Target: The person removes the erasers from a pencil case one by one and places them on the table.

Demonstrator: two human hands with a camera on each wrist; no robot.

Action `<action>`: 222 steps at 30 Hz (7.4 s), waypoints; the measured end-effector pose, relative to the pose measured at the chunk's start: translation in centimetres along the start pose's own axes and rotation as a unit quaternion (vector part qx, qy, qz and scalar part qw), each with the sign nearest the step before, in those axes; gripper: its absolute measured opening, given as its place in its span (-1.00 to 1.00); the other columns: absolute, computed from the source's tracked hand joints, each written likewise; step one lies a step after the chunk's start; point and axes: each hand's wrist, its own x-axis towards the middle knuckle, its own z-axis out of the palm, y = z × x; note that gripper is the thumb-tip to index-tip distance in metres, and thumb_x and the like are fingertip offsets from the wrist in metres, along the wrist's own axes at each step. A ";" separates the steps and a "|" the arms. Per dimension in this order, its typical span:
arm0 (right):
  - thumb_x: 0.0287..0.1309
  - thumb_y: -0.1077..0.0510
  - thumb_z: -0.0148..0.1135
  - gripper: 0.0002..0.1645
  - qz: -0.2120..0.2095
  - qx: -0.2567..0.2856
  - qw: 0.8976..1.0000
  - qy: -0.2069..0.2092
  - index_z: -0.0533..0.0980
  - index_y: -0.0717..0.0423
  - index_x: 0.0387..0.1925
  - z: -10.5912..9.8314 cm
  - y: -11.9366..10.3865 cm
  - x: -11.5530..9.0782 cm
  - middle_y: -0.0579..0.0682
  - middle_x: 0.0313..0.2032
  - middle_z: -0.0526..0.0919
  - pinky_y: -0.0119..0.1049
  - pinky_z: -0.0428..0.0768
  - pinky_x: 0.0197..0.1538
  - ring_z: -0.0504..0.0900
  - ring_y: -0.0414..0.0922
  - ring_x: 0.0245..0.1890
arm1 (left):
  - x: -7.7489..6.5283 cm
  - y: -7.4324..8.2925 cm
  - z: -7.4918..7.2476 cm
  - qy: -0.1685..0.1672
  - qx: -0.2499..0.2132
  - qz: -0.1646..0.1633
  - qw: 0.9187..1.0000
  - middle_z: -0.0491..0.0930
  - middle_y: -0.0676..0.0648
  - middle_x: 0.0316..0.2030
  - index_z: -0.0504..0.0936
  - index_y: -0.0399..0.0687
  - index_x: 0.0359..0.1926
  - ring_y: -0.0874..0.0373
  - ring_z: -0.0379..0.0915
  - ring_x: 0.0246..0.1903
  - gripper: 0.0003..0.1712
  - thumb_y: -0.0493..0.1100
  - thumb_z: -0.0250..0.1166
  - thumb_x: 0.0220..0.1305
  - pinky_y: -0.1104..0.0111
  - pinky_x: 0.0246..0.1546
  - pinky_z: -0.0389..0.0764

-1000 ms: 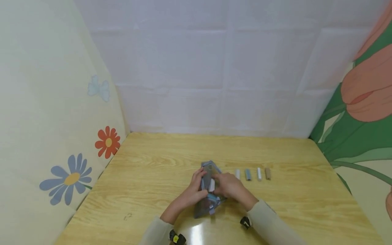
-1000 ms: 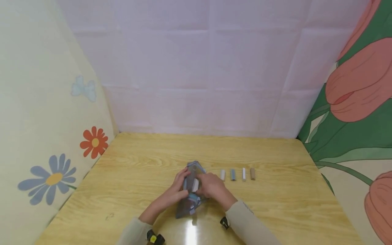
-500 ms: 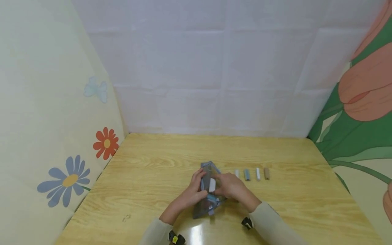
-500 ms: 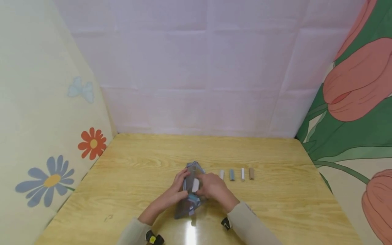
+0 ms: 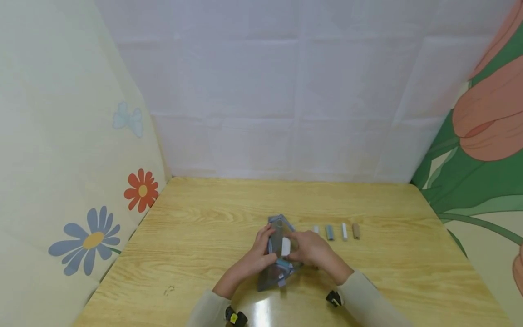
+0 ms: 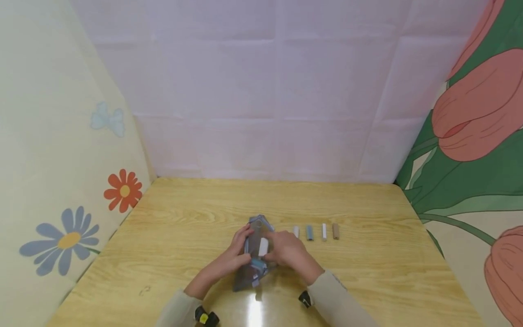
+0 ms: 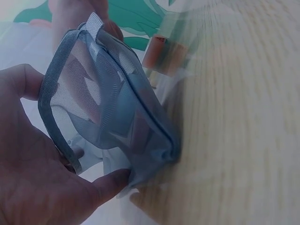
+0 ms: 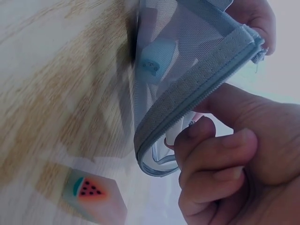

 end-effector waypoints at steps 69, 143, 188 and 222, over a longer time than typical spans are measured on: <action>0.05 0.11 0.50 -0.25 0.038 0.058 0.996 0.050 0.50 0.09 0.31 -3.3 3.7 -5.1 -0.16 -0.59 0.52 -0.34 0.45 -0.55 0.46 -0.20 -0.62 | 0.0 0.1 0.0 -0.025 -0.008 -0.025 0.999 -0.32 -0.27 0.59 -0.03 -0.30 0.56 -0.32 -0.11 0.46 0.04 -0.04 0.11 0.08 -0.24 0.34 0.21; -0.02 0.17 0.48 -0.25 0.113 0.067 0.991 0.038 0.53 0.10 0.29 -1.9 8.7 -6.9 -0.05 -0.58 0.45 -0.34 0.37 -0.55 0.39 -0.15 -0.63 | -0.1 0.6 0.0 -0.029 -0.016 -0.038 0.999 -0.32 -0.26 0.59 -0.03 -0.30 0.56 -0.33 -0.18 0.50 0.03 -0.08 0.11 0.07 -0.24 0.39 0.14; 0.01 0.17 0.47 -0.20 0.107 0.076 0.991 0.030 0.45 0.13 0.34 -2.1 8.5 -6.9 -0.05 -0.50 0.53 -0.25 0.47 -0.50 0.47 -0.12 -0.55 | -0.2 0.6 0.1 -0.032 -0.016 -0.038 0.999 -0.34 -0.27 0.59 -0.04 -0.28 0.56 -0.32 -0.21 0.51 0.05 -0.06 0.10 0.06 -0.24 0.38 0.14; 0.19 0.11 0.38 -0.42 0.034 0.051 0.997 0.039 0.54 0.03 0.27 -3.1 4.5 -5.3 -0.14 -0.59 0.49 -0.39 0.34 -0.61 0.38 -0.21 -0.68 | -0.4 0.4 0.1 -0.037 -0.028 -0.048 0.998 -0.37 -0.24 0.60 -0.05 -0.24 0.57 -0.32 -0.22 0.51 0.03 -0.05 0.11 0.11 -0.27 0.38 0.13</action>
